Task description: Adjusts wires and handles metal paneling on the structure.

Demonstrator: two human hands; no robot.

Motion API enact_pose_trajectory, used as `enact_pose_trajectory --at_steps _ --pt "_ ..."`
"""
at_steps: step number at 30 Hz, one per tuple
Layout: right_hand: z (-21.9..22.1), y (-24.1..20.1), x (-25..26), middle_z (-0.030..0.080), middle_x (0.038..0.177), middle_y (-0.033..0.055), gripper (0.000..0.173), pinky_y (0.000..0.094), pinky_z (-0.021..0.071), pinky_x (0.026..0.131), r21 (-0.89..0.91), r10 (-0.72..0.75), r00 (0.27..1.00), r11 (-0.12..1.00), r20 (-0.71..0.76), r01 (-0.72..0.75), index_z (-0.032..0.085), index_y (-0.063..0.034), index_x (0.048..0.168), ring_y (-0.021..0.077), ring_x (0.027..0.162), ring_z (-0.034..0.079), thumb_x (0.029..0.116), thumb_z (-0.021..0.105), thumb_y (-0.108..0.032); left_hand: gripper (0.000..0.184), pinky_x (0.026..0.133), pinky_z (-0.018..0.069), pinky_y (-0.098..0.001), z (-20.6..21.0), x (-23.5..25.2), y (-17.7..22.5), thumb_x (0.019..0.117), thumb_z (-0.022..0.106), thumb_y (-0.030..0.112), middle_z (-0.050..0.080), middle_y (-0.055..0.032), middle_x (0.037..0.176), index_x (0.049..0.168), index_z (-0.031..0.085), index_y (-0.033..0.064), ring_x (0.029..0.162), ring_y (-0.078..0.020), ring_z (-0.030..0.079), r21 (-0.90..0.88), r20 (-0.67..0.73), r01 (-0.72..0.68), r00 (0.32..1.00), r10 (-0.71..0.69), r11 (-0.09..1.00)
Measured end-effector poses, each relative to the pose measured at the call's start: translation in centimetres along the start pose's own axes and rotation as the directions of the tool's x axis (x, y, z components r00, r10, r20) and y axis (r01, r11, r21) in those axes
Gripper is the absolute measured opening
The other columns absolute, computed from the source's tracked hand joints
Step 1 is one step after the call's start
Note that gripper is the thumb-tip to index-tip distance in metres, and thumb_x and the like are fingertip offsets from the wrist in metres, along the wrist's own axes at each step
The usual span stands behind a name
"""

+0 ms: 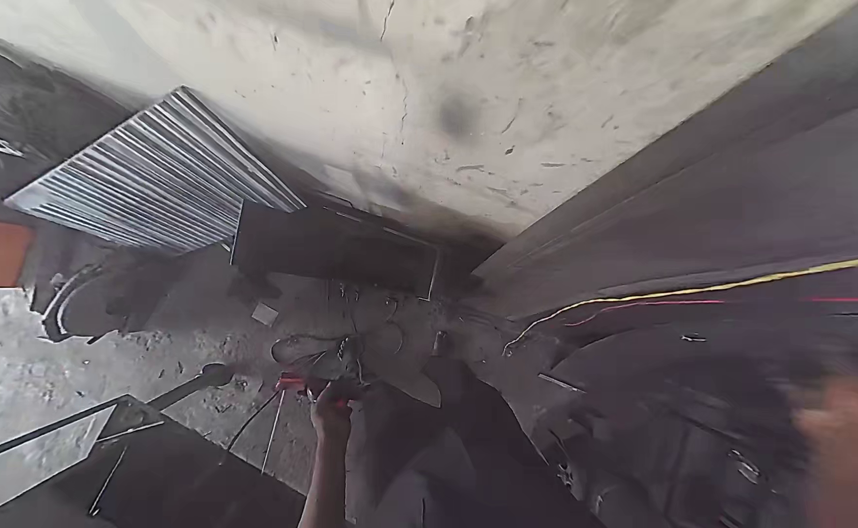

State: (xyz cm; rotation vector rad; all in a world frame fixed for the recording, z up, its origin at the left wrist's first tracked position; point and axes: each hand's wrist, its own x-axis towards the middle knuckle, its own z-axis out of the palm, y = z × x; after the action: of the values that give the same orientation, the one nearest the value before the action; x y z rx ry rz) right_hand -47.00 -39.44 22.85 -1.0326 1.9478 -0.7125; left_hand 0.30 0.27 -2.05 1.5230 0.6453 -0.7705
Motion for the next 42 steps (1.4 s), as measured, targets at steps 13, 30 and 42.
enact_pose_trajectory --at_steps 13,30,42 --pt "63.9 30.2 1.4 0.070 0.108 0.0186 0.038 0.0520 0.0596 0.078 -0.447 0.130 0.784 0.872 0.606 0.201 0.065 -0.0062 0.130 0.0300 0.085 0.070 0.1070 0.054 -0.035 0.035 0.064 0.0597 -0.0378 0.5 26.2 -17.1 0.0973 0.054 0.009 0.070 -0.0138 0.098 0.131 0.051 0.0025 0.076 -0.0205 0.069 0.082 0.120 0.241 0.961 -0.249 0.967" --pt "76.3 32.7 1.4 0.072 0.096 0.0103 0.020 0.0314 0.0585 0.061 -0.058 -0.233 0.770 0.942 0.594 0.330 0.061 -0.0013 0.115 0.0167 0.071 0.068 0.1086 0.050 -0.016 0.029 0.054 0.0570 -0.0315 0.7 30.8 -22.6 0.0924 0.060 0.011 0.073 -0.0161 0.089 0.117 0.058 -0.0039 0.066 -0.0188 0.070 0.096 0.195 0.534 0.818 -0.542 0.840" --pt "78.2 33.6 2.0 0.068 0.087 0.0061 0.027 0.0301 0.0532 0.052 -0.300 -0.186 0.818 0.867 0.545 0.397 0.066 -0.0048 0.119 0.0131 0.058 0.059 0.1096 0.050 -0.025 0.024 0.051 0.0557 -0.0276 1.0 32.0 -21.5 0.0935 0.058 0.007 0.072 -0.0106 0.083 0.116 0.057 -0.0007 0.062 -0.0139 0.068 0.024 0.154 0.535 0.833 -0.532 0.844"
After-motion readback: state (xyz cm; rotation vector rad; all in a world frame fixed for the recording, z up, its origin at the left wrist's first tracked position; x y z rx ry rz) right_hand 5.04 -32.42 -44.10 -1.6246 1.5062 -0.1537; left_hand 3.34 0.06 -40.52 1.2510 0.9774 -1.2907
